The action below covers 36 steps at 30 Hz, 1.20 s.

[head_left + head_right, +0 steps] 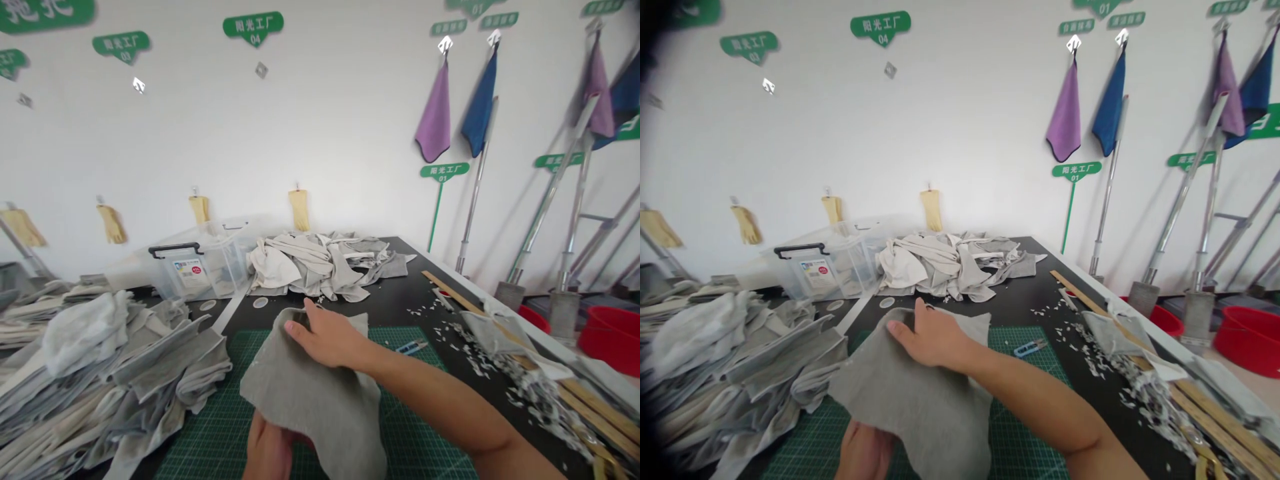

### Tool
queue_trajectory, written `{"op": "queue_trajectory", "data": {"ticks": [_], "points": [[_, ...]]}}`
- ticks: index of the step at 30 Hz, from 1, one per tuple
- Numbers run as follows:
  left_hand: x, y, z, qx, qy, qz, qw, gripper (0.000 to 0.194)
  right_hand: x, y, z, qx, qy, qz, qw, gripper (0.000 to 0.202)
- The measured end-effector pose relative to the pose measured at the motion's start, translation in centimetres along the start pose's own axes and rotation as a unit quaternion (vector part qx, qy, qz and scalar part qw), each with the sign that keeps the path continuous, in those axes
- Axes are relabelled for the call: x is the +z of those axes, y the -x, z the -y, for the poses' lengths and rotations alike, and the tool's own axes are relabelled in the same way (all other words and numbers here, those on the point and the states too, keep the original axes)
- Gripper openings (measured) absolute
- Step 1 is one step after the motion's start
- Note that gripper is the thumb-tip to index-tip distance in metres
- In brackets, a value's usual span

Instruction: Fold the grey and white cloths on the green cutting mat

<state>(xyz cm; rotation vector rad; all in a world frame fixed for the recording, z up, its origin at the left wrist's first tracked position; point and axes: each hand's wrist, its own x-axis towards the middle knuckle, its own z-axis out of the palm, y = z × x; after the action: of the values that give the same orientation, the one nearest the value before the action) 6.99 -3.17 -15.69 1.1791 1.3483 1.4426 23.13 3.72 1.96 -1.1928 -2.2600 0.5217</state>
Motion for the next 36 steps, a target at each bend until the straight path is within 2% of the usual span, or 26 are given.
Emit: {"op": "queue_trajectory", "data": {"ticks": [3, 5, 7, 10, 13, 15, 18, 20, 23, 26, 29, 32, 36], "points": [[-0.6, -0.4, 0.8, -0.006, -0.026, -0.11, 0.994, 0.054, 3.6, -1.3, -2.5, 0.068, 0.078, 0.069, 0.992, 0.084], [-1.0, -1.7, 1.2, -0.007, -0.044, -0.156, 0.987, 0.054, 4.9, -1.4, -4.2, 0.071, 0.093, 0.059, 0.991, 0.076], [-1.7, -3.2, 1.4, 0.008, -0.059, -0.18, 0.982, 0.054, 5.4, -0.8, -6.0, 0.054, 0.08, 0.061, 0.993, 0.066], [-2.7, -5.0, 1.8, 0.057, -0.149, -0.153, 0.975, 0.061, 5.6, 1.0, -8.8, -0.006, 0.083, 0.071, 0.994, 0.059], [-3.7, -5.6, 1.7, 0.086, -0.276, -0.071, 0.955, 0.07, 5.7, 3.3, -11.6, -0.056, 0.107, 0.137, 0.983, 0.066], [-4.2, -5.3, 1.3, 0.093, -0.354, -0.018, 0.93, 0.079, 5.8, 4.5, -13.0, -0.06, 0.134, 0.168, 0.975, 0.068], [-4.4, -4.3, 0.4, 0.113, -0.475, 0.042, 0.872, 0.086, 6.2, 5.2, -14.2, -0.064, 0.168, 0.157, 0.971, 0.055], [-4.3, -3.7, -0.1, 0.107, -0.527, 0.032, 0.843, 0.085, 6.5, 5.1, -14.4, -0.077, 0.184, 0.142, 0.97, 0.04], [-4.1, -3.1, -0.7, 0.057, -0.557, -0.017, 0.828, 0.078, 6.8, 4.7, -14.3, -0.099, 0.207, 0.124, 0.965, 0.028], [-4.6, -2.6, -1.3, 0.007, -0.582, -0.031, 0.813, 0.07, 6.5, 4.8, -14.5, -0.117, 0.207, 0.121, 0.964, 0.03], [-5.5, -2.2, -1.6, -0.037, -0.597, -0.006, 0.801, 0.066, 5.8, 5.2, -15.1, -0.139, 0.189, 0.138, 0.962, 0.041], [-6.2, -1.9, -1.6, -0.072, -0.588, 0.018, 0.805, 0.062, 5.2, 5.5, -15.7, -0.164, 0.18, 0.156, 0.957, 0.048], [-6.2, -2.1, -1.6, -0.048, -0.55, -0.002, 0.834, 0.062, 5.2, 5.2, -16.1, -0.185, 0.181, 0.176, 0.95, 0.066]]}}
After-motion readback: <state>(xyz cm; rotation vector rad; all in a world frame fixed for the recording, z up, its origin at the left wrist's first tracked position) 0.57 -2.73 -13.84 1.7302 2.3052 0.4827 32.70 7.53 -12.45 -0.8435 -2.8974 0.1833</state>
